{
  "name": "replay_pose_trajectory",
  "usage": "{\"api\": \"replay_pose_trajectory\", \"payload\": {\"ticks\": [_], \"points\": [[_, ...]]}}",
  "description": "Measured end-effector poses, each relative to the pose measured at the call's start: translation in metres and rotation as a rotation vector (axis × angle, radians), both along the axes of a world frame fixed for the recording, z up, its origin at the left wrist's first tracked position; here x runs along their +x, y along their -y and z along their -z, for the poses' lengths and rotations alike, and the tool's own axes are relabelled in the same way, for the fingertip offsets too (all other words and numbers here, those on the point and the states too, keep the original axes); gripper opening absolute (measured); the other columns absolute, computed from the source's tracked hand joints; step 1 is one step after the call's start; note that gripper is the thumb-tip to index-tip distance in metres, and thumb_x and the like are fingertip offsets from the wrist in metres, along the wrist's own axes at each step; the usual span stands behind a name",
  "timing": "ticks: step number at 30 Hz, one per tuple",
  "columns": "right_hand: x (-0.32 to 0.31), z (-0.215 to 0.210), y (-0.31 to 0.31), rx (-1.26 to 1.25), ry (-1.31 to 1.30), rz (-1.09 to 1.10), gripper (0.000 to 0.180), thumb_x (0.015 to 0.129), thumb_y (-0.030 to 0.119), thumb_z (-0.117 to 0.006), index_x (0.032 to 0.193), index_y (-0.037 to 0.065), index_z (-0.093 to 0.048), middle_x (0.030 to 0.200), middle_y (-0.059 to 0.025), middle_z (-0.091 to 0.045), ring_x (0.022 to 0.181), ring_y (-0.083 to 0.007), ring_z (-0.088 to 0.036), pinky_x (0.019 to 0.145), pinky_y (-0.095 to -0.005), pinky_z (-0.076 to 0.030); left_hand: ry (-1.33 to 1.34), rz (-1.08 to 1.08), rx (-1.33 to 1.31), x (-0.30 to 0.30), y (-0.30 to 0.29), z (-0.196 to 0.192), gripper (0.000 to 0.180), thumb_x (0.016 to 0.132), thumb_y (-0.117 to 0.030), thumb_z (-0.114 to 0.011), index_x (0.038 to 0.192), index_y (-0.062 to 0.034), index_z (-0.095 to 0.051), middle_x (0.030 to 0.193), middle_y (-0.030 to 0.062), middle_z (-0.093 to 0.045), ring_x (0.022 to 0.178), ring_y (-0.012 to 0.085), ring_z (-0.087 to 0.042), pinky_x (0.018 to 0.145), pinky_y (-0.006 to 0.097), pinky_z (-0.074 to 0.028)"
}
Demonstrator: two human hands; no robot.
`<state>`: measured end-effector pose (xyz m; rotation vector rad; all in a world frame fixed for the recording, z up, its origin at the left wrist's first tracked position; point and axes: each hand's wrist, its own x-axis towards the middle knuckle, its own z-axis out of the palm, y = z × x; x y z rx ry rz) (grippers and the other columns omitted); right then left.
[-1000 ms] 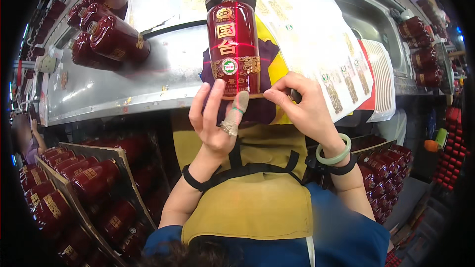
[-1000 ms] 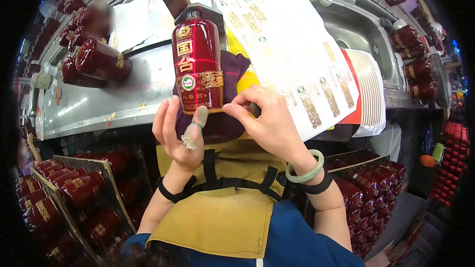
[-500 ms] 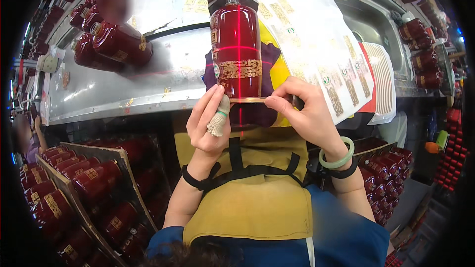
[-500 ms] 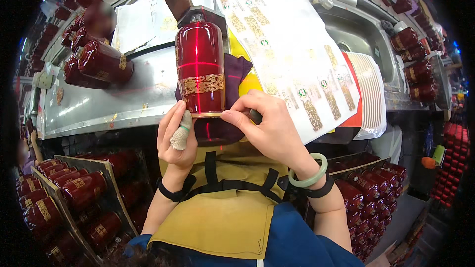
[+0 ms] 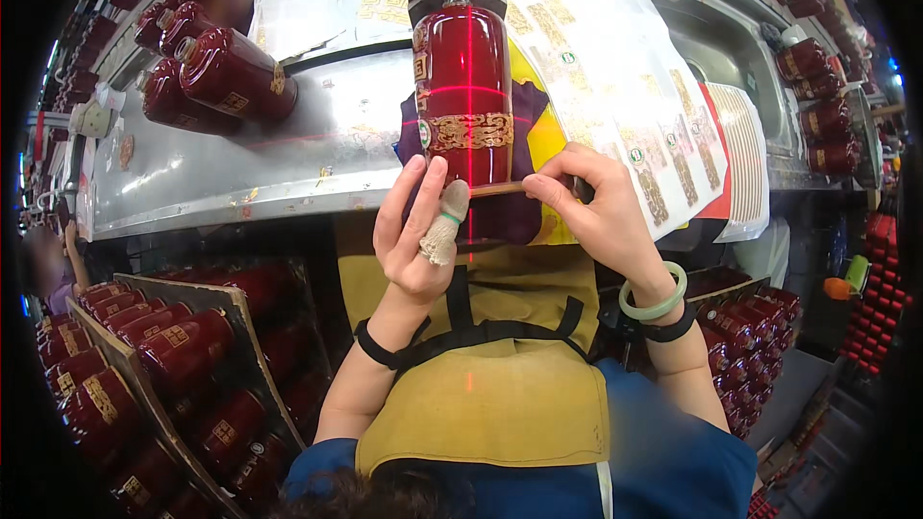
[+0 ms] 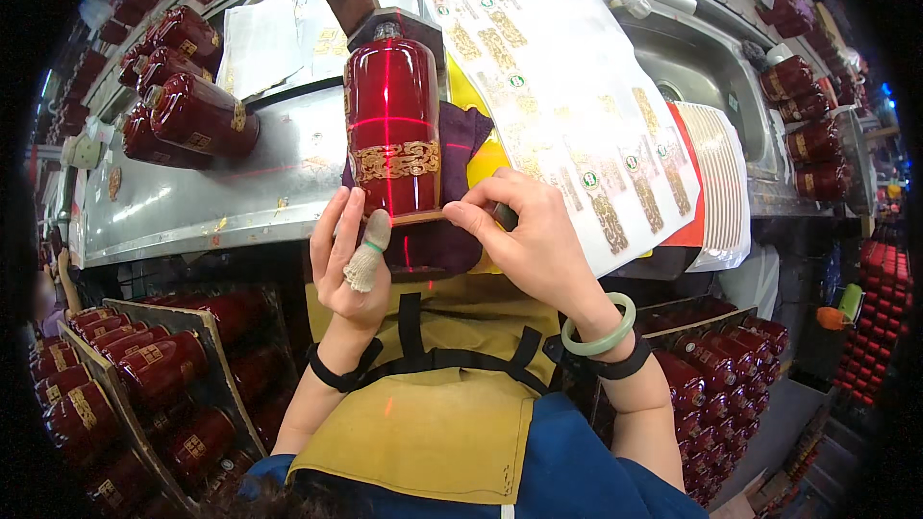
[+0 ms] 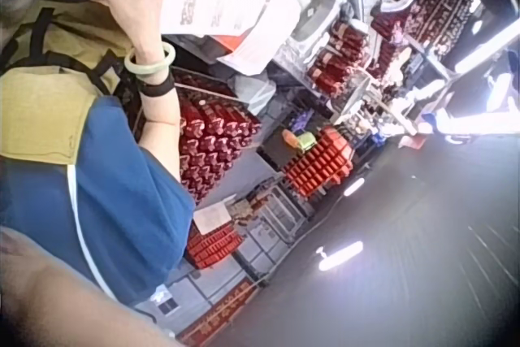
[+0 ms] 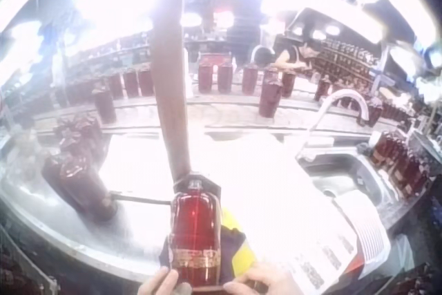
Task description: Applying labels to red bottles and inspecting them on a factory production line.
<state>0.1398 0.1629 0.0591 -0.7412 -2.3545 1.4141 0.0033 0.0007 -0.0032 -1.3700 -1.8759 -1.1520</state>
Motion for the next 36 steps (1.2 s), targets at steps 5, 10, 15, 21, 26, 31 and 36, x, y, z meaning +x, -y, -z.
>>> {"api": "replay_pose_trajectory", "payload": {"ticks": [5,10,15,21,26,31,36], "points": [[-0.002,0.004,0.001,0.008,-0.011,0.013,0.023,0.091,0.019,-0.079,0.086,-0.002,-0.073,0.074,-0.0111,-0.064,0.066,-0.022,-0.057,0.062,-0.0363,-0.043,-0.009,0.028,0.008,0.002,-0.007,-0.007,0.023,0.081,0.007,-0.081,0.103,0.008,-0.074,0.12,0.0174,-0.074,0.112,0.0354,-0.069,0.087,0.038,-0.062],[-0.002,0.001,0.006,-0.005,-0.047,0.008,0.022,0.09,0.019,-0.08,0.087,-0.002,-0.073,0.075,-0.0115,-0.064,0.065,-0.022,-0.058,0.062,-0.0361,-0.044,0.178,0.065,0.092,-0.004,-0.004,-0.005,0.025,0.079,0.01,-0.081,0.103,0.0062,-0.075,0.112,0.0145,-0.075,0.104,0.034,-0.073,0.085,0.036,-0.065],[-0.003,-0.001,0.005,0.01,-0.039,-0.006,0.022,0.09,0.019,-0.08,0.087,-0.002,-0.073,0.075,-0.0112,-0.064,0.067,-0.0216,-0.059,0.064,-0.0355,-0.045,0.262,0.042,0.123,-0.004,0.001,0.003,0.029,0.081,0.014,-0.077,0.109,0.009,-0.072,0.113,0.0189,-0.074,0.101,0.0353,-0.074,0.086,0.038,-0.065],[-0.002,0.0,0.004,-0.004,-0.044,0.006,0.022,0.09,0.019,-0.08,0.086,-0.002,-0.073,0.074,-0.0113,-0.063,0.067,-0.022,-0.059,0.064,-0.0357,-0.045,0.066,0.037,0.05,-0.004,0.003,0.003,0.018,0.084,0.014,-0.073,0.101,0.0108,-0.073,0.117,0.0215,-0.073,0.105,0.0366,-0.073,0.086,0.04,-0.065],[-0.003,0.003,0.004,0.017,-0.031,0.005,0.021,0.09,0.018,-0.08,0.086,-0.001,-0.073,0.074,-0.0115,-0.063,0.066,-0.0224,-0.059,0.064,-0.036,-0.045,-0.004,0.006,-0.013,0.002,-0.002,-0.004,0.034,0.08,0.006,-0.083,0.113,0.007,-0.074,0.126,0.0169,-0.071,0.119,0.0346,-0.066,0.093,0.039,-0.06],[-0.004,0.006,0.004,0.057,-0.048,0.007,0.021,0.09,0.019,-0.08,0.087,-0.001,-0.073,0.074,-0.0116,-0.063,0.065,-0.0231,-0.059,0.062,-0.0364,-0.045,-0.019,0.027,-0.069,0.001,-0.004,-0.014,0.033,0.08,0.003,-0.084,0.112,0.0049,-0.075,0.123,0.0151,-0.072,0.116,0.0331,-0.067,0.089,0.038,-0.059],[-0.005,0.005,0.007,0.028,-0.049,0.012,0.021,0.09,0.019,-0.08,0.088,-0.001,-0.074,0.074,-0.0123,-0.064,0.064,-0.0229,-0.059,0.062,-0.0359,-0.045,0.16,0.082,0.05,-0.004,-0.003,-0.009,0.029,0.078,0.01,-0.082,0.105,0.0052,-0.075,0.114,0.0153,-0.075,0.108,0.0346,-0.072,0.087,0.039,-0.063]]}}
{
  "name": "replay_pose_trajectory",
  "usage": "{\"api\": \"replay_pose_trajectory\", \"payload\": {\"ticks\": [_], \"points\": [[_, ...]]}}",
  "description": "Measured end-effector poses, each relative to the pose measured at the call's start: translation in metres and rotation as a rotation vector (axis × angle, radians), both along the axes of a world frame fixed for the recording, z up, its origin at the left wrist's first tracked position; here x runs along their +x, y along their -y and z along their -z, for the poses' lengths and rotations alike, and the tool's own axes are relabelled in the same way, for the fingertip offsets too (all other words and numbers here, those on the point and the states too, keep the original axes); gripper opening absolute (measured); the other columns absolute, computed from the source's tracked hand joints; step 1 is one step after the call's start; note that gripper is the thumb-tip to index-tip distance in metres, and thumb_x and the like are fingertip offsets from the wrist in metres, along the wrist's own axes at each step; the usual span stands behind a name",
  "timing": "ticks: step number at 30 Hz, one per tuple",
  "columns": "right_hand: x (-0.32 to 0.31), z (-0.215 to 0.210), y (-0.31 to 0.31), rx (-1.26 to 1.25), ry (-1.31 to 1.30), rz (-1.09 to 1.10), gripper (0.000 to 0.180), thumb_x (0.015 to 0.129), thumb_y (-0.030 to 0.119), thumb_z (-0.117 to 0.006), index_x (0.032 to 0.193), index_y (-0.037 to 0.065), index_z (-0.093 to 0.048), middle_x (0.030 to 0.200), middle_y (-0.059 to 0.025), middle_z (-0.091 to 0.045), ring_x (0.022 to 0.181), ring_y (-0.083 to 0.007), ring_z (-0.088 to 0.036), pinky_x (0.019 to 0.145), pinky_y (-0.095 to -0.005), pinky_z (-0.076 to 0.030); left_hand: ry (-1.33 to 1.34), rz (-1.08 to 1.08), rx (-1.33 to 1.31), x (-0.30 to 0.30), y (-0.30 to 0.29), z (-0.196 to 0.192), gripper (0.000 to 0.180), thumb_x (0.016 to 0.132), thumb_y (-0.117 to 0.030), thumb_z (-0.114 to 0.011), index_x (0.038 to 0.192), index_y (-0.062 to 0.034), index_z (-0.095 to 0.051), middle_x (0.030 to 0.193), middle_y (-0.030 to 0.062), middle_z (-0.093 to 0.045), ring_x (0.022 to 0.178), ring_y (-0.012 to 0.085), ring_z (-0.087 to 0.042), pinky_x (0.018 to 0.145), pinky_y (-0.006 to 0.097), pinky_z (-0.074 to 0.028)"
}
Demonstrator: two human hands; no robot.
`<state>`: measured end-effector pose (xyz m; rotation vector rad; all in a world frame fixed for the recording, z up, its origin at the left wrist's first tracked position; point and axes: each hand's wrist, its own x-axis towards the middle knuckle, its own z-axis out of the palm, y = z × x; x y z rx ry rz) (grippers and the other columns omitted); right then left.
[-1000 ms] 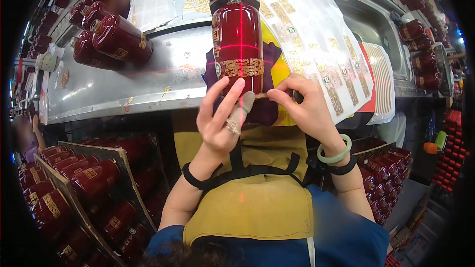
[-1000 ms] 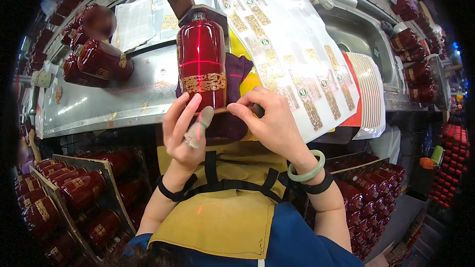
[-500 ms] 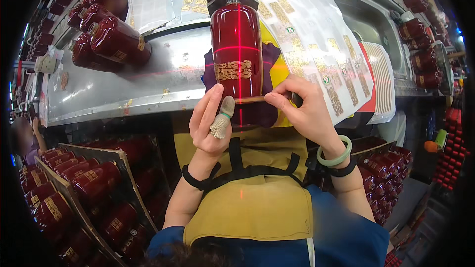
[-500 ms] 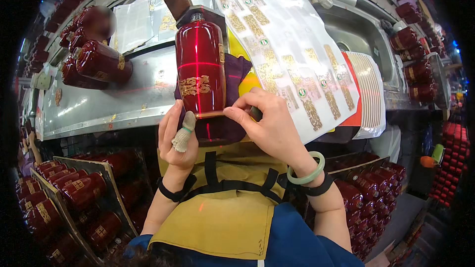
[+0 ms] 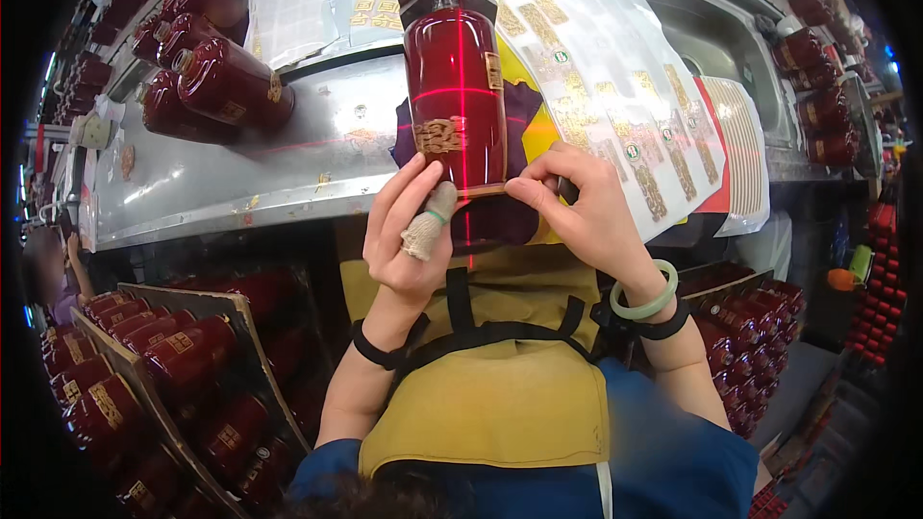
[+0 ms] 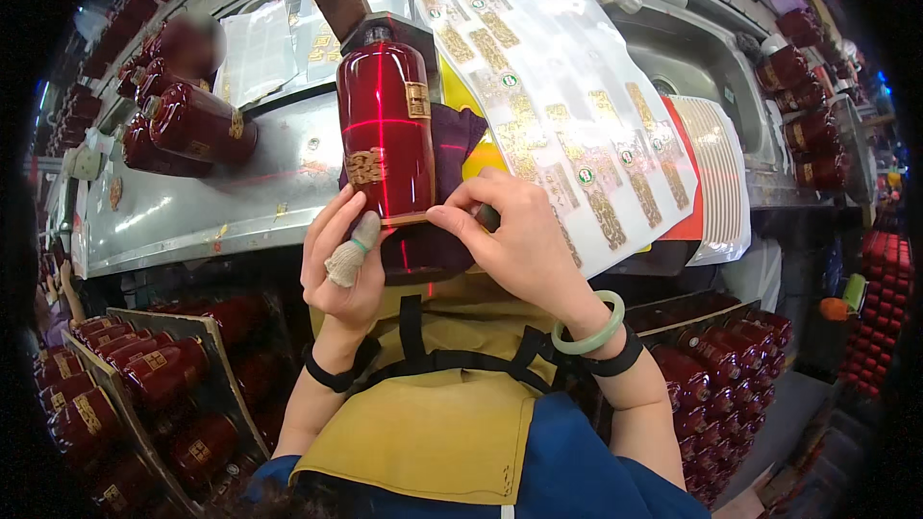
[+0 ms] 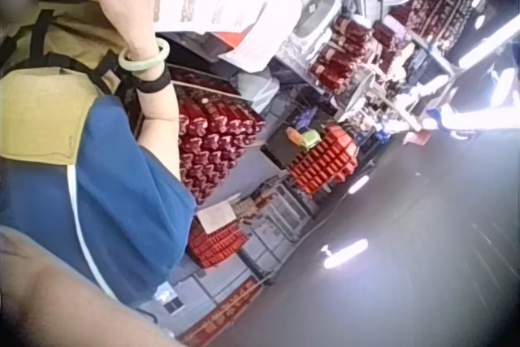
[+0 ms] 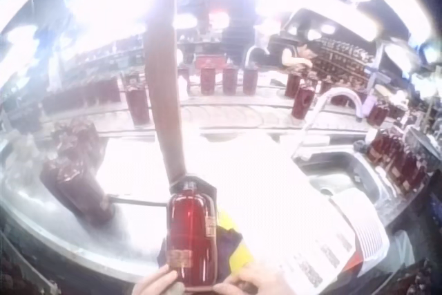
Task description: Applying labels to red bottles and inspecting them on a factory production line.
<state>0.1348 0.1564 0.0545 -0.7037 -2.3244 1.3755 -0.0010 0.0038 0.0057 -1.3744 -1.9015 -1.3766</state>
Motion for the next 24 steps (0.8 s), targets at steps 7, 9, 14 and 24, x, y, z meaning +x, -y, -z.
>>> {"api": "replay_pose_trajectory", "payload": {"ticks": [7,9,14,24], "points": [[0.001,-0.007,0.0,-0.01,0.004,-0.011,0.021,0.09,0.018,-0.08,0.088,-0.001,-0.074,0.074,-0.0119,-0.064,0.065,-0.0221,-0.06,0.063,-0.0352,-0.045,0.089,0.002,0.014,0.003,0.007,0.012,0.036,0.077,0.013,-0.081,0.111,0.0098,-0.072,0.119,0.0181,-0.073,0.111,0.036,-0.072,0.091,0.039,-0.063],[0.002,-0.01,0.001,-0.004,-0.008,-0.023,0.02,0.09,0.018,-0.08,0.088,-0.001,-0.073,0.073,-0.0113,-0.063,0.065,-0.0216,-0.059,0.063,-0.0349,-0.045,0.248,-0.011,0.05,0.004,0.006,0.013,0.04,0.076,0.014,-0.081,0.115,0.0091,-0.073,0.121,0.0181,-0.073,0.111,0.0344,-0.072,0.093,0.039,-0.061],[0.003,-0.019,0.004,-0.038,-0.025,-0.03,0.017,0.089,0.014,-0.08,0.085,-0.001,-0.072,0.072,-0.0084,-0.061,0.066,-0.018,-0.056,0.064,-0.0335,-0.044,0.172,-0.015,-0.041,-0.001,0.008,0.007,0.047,0.075,0.012,-0.083,0.12,0.0035,-0.074,0.126,0.018,-0.073,0.113,0.0295,-0.071,0.098,0.038,-0.057],[0.018,-0.041,0.005,-0.051,-0.065,-0.075,0.012,0.088,0.008,-0.079,0.085,0.0,-0.071,0.076,-0.007,-0.062,0.069,-0.0175,-0.057,0.066,-0.0312,-0.044,0.244,-0.005,0.084,0.004,0.008,0.013,0.039,0.07,0.014,-0.085,0.108,0.0071,-0.076,0.118,0.017,-0.075,0.107,0.0327,-0.072,0.092,0.038,-0.061]]}}
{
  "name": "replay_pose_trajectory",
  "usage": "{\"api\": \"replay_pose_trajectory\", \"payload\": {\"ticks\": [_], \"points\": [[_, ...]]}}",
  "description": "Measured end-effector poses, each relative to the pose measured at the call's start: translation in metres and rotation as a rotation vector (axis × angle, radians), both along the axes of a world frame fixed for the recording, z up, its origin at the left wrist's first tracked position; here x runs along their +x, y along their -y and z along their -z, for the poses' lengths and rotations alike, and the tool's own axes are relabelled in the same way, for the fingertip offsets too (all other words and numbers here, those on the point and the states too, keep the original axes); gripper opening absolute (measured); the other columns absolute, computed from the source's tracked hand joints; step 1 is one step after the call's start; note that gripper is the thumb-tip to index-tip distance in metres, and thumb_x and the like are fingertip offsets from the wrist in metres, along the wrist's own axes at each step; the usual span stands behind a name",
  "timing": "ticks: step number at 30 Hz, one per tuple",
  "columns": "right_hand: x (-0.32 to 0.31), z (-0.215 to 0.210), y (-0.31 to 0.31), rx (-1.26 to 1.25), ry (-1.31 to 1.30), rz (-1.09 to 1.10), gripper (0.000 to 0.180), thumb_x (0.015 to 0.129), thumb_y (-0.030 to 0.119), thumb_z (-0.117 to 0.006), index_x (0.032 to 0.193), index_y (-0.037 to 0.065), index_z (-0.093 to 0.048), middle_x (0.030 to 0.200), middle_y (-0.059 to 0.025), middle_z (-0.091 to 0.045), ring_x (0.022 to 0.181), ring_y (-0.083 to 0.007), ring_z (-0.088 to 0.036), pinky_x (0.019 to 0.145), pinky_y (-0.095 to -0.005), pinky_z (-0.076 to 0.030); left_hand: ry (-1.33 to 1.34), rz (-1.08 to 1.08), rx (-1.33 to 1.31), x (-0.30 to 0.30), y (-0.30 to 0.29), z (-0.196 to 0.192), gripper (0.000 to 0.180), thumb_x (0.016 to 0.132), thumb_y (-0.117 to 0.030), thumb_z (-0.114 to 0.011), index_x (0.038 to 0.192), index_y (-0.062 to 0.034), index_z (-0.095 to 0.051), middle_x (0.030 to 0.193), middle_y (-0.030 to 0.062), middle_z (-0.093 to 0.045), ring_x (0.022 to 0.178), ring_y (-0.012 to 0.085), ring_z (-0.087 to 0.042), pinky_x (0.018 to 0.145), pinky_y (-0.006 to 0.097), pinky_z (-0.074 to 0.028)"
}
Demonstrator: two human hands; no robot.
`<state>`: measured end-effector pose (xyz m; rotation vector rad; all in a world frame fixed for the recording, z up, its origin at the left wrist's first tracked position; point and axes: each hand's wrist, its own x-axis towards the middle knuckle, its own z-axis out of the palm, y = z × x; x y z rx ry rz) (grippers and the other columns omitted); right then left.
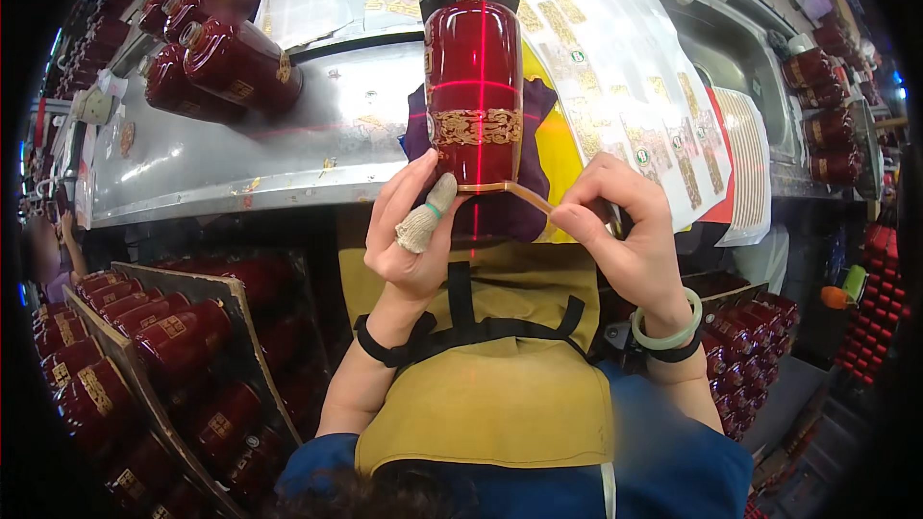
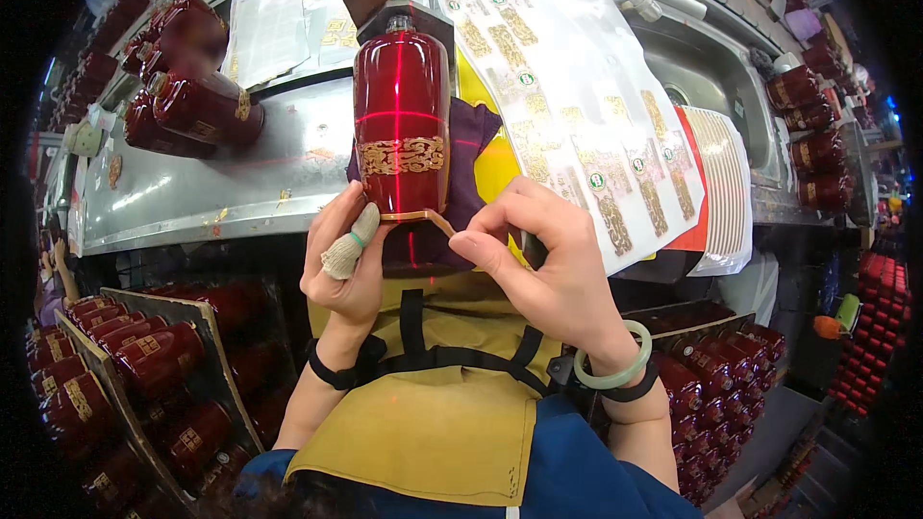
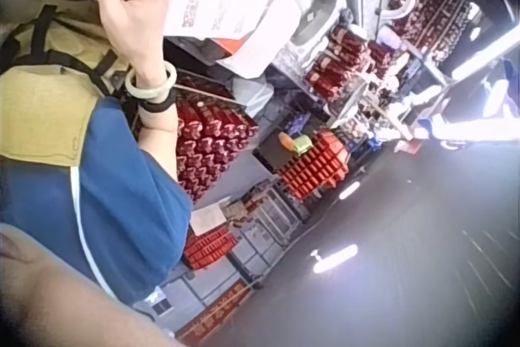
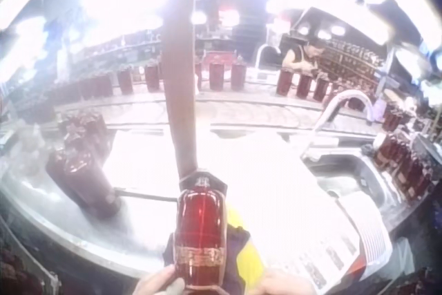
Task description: Applying labels to red bottles and inspecting them on a factory production line.
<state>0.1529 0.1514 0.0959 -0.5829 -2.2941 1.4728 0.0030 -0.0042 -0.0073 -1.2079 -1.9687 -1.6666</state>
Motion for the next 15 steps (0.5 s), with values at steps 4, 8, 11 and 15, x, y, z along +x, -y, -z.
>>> {"api": "replay_pose_trajectory", "payload": {"ticks": [4,8,11,15], "points": [[0.008,-0.007,-0.002,-0.028,-0.017,0.011,0.011,0.088,0.007,-0.079,0.084,0.001,-0.071,0.077,-0.0063,-0.062,0.07,-0.0166,-0.056,0.066,-0.0304,-0.043,-0.095,-0.001,-0.024,-0.002,-0.002,0.001,0.039,0.071,0.015,-0.082,0.108,0.008,-0.074,0.115,0.0184,-0.075,0.107,0.0335,-0.073,0.09,0.038,-0.062],[0.014,-0.005,-0.008,0.02,-0.002,0.036,0.012,0.088,0.008,-0.08,0.083,0.001,-0.071,0.077,-0.006,-0.062,0.071,-0.0163,-0.057,0.066,-0.0298,-0.043,-0.152,-0.005,-0.009,-0.003,-0.003,0.001,0.038,0.072,0.017,-0.08,0.108,0.0088,-0.074,0.113,0.0187,-0.076,0.107,0.0338,-0.073,0.089,0.038,-0.062],[0.017,0.002,-0.012,0.04,0.017,0.065,0.014,0.088,0.009,-0.08,0.083,0.0,-0.07,0.076,-0.0061,-0.061,0.071,-0.0164,-0.057,0.065,-0.0294,-0.043,-0.171,-0.023,-0.055,-0.003,-0.003,0.002,0.037,0.072,0.017,-0.079,0.108,0.0102,-0.073,0.112,0.0187,-0.076,0.106,0.034,-0.073,0.088,0.038,-0.063],[0.019,0.015,-0.017,0.081,0.095,0.129,0.015,0.088,0.009,-0.08,0.084,-0.001,-0.07,0.075,-0.0057,-0.06,0.067,-0.0147,-0.055,0.062,-0.0297,-0.041,-0.213,-0.041,-0.047,-0.003,-0.003,0.004,0.033,0.074,0.016,-0.077,0.107,0.0113,-0.073,0.112,0.0181,-0.076,0.106,0.0345,-0.073,0.088,0.038,-0.063]]}}
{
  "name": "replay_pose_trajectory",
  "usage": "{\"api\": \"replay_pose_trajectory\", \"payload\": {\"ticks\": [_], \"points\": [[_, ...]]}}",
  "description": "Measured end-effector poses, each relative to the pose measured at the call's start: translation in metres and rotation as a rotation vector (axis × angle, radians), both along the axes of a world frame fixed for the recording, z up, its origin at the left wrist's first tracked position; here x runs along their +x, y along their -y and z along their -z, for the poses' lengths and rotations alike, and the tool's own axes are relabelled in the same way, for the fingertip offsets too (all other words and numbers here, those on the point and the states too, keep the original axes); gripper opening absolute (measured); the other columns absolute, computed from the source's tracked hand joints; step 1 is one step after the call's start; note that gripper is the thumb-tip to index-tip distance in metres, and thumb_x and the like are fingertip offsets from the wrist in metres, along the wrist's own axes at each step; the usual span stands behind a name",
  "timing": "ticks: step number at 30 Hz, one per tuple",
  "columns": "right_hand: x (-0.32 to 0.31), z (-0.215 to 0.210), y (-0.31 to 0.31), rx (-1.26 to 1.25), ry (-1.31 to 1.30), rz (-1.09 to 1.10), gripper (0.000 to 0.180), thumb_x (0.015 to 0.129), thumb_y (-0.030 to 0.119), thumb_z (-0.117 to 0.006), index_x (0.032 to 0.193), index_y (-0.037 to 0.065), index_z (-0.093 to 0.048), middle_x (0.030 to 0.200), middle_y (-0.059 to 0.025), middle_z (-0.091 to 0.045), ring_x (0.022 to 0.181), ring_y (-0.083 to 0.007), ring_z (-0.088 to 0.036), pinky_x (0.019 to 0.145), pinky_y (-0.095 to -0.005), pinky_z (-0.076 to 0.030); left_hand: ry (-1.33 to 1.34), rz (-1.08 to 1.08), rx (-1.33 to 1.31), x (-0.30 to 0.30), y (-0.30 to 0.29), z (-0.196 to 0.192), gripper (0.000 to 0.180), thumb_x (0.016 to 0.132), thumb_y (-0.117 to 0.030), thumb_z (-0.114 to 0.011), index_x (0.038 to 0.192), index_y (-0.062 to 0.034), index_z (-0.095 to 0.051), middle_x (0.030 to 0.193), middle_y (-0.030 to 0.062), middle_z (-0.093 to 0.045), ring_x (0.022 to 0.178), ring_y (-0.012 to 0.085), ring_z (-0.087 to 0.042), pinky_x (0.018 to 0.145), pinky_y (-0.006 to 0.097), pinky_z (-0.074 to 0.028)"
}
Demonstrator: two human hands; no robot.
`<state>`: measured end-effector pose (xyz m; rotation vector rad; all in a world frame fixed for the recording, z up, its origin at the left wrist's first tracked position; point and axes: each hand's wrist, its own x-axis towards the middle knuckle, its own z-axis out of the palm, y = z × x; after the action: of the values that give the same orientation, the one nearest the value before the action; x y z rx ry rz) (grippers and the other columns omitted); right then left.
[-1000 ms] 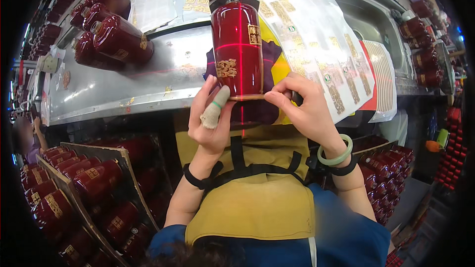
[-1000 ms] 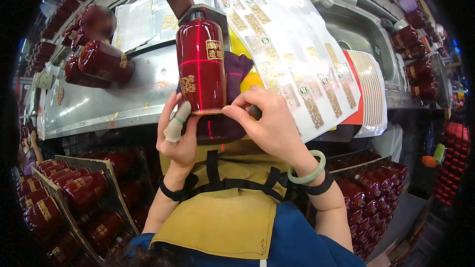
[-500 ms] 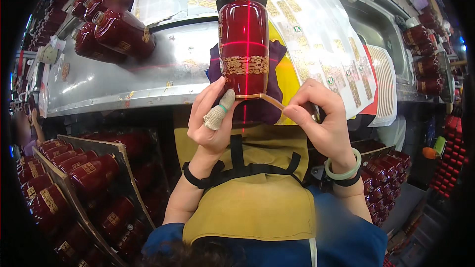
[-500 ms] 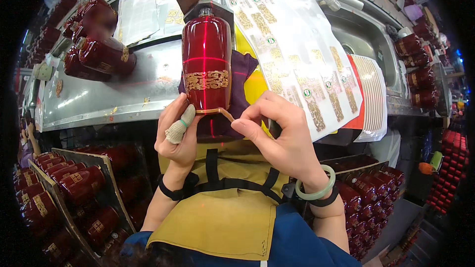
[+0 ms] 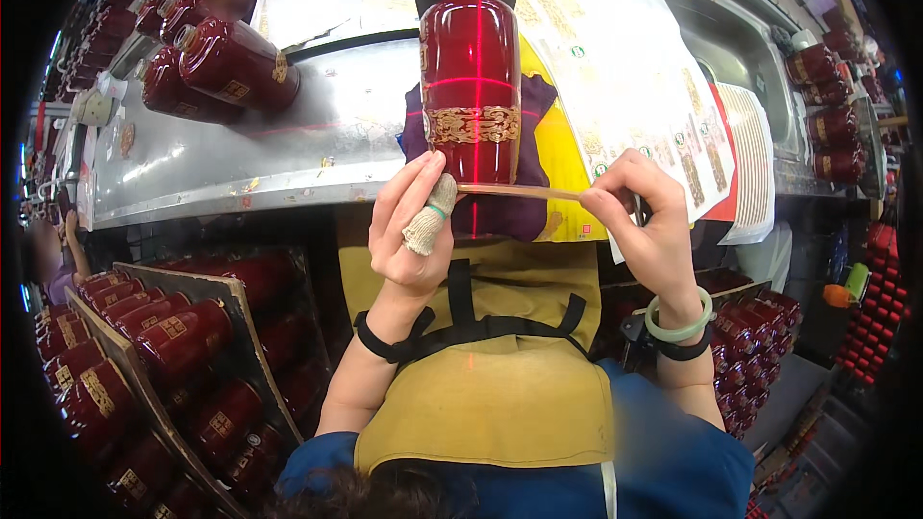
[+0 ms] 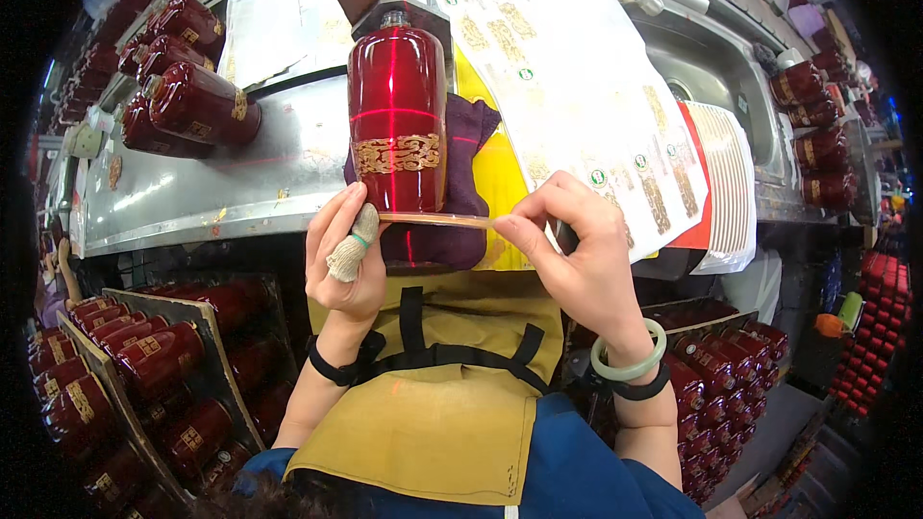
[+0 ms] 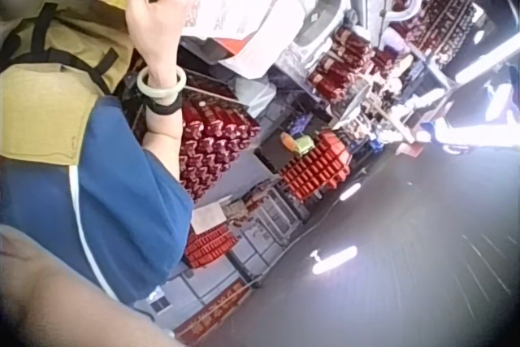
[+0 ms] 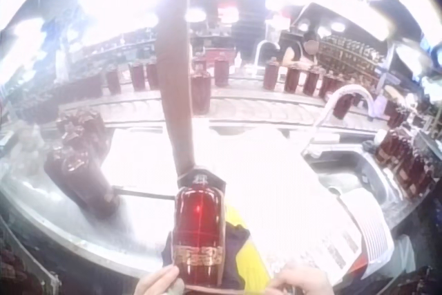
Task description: Applying labels to red bottles and inspecting them on a factory production line.
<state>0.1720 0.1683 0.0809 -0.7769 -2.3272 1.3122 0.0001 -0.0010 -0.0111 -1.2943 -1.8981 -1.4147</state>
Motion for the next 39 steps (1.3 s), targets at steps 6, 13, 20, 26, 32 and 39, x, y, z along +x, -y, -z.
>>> {"api": "replay_pose_trajectory", "payload": {"ticks": [6,13,20,26,32,39], "points": [[-0.005,0.016,-0.003,-0.012,0.033,0.021,0.016,0.089,0.011,-0.079,0.084,-0.002,-0.07,0.074,-0.0064,-0.059,0.068,-0.0152,-0.056,0.062,-0.0308,-0.041,-0.04,-0.012,-0.006,0.001,-0.001,-0.002,0.028,0.077,0.018,-0.074,0.105,0.0114,-0.073,0.113,0.0169,-0.076,0.106,0.0345,-0.072,0.088,0.038,-0.064],[-0.002,0.015,-0.004,-0.012,0.063,0.013,0.017,0.089,0.011,-0.079,0.085,-0.002,-0.069,0.076,-0.0076,-0.06,0.07,-0.018,-0.056,0.066,-0.0326,-0.044,-0.085,0.004,0.012,0.0,-0.003,-0.002,0.024,0.079,0.018,-0.072,0.102,0.0109,-0.073,0.114,0.0166,-0.075,0.107,0.0359,-0.072,0.087,0.038,-0.065],[-0.008,0.019,-0.002,-0.003,0.015,0.001,0.017,0.089,0.012,-0.079,0.084,-0.001,-0.069,0.076,-0.0079,-0.06,0.07,-0.0179,-0.057,0.066,-0.0329,-0.044,-0.097,-0.041,-0.056,0.007,-0.003,-0.004,0.018,0.079,0.008,-0.08,0.096,0.0025,-0.076,0.117,0.0139,-0.075,0.113,0.0328,-0.067,0.087,0.037,-0.064],[-0.016,0.019,0.001,0.001,0.002,-0.015,0.017,0.088,0.012,-0.08,0.083,-0.001,-0.069,0.074,-0.0082,-0.061,0.068,-0.0189,-0.057,0.066,-0.0334,-0.044,-0.234,-0.054,-0.123,0.009,-0.006,-0.016,0.031,0.078,-0.002,-0.088,0.105,0.0069,-0.075,0.122,0.0109,-0.072,0.117,0.0298,-0.062,0.09,0.039,-0.059],[-0.025,0.023,0.006,0.009,-0.077,-0.049,0.018,0.089,0.012,-0.08,0.083,-0.001,-0.069,0.073,-0.0085,-0.061,0.067,-0.0197,-0.057,0.065,-0.0336,-0.044,0.042,0.004,0.034,-0.001,-0.004,-0.012,0.031,0.078,0.01,-0.081,0.108,0.0063,-0.073,0.11,0.0138,-0.076,0.102,0.0326,-0.074,0.084,0.037,-0.064],[-0.032,0.023,0.009,-0.003,-0.093,-0.08,0.018,0.089,0.012,-0.08,0.084,-0.001,-0.069,0.073,-0.0088,-0.061,0.068,-0.02,-0.058,0.065,-0.0336,-0.044,-0.074,-0.017,-0.005,-0.001,0.001,-0.003,0.026,0.076,0.017,-0.076,0.101,0.0097,-0.073,0.11,0.0156,-0.076,0.101,0.0334,-0.074,0.084,0.037,-0.064]]}}
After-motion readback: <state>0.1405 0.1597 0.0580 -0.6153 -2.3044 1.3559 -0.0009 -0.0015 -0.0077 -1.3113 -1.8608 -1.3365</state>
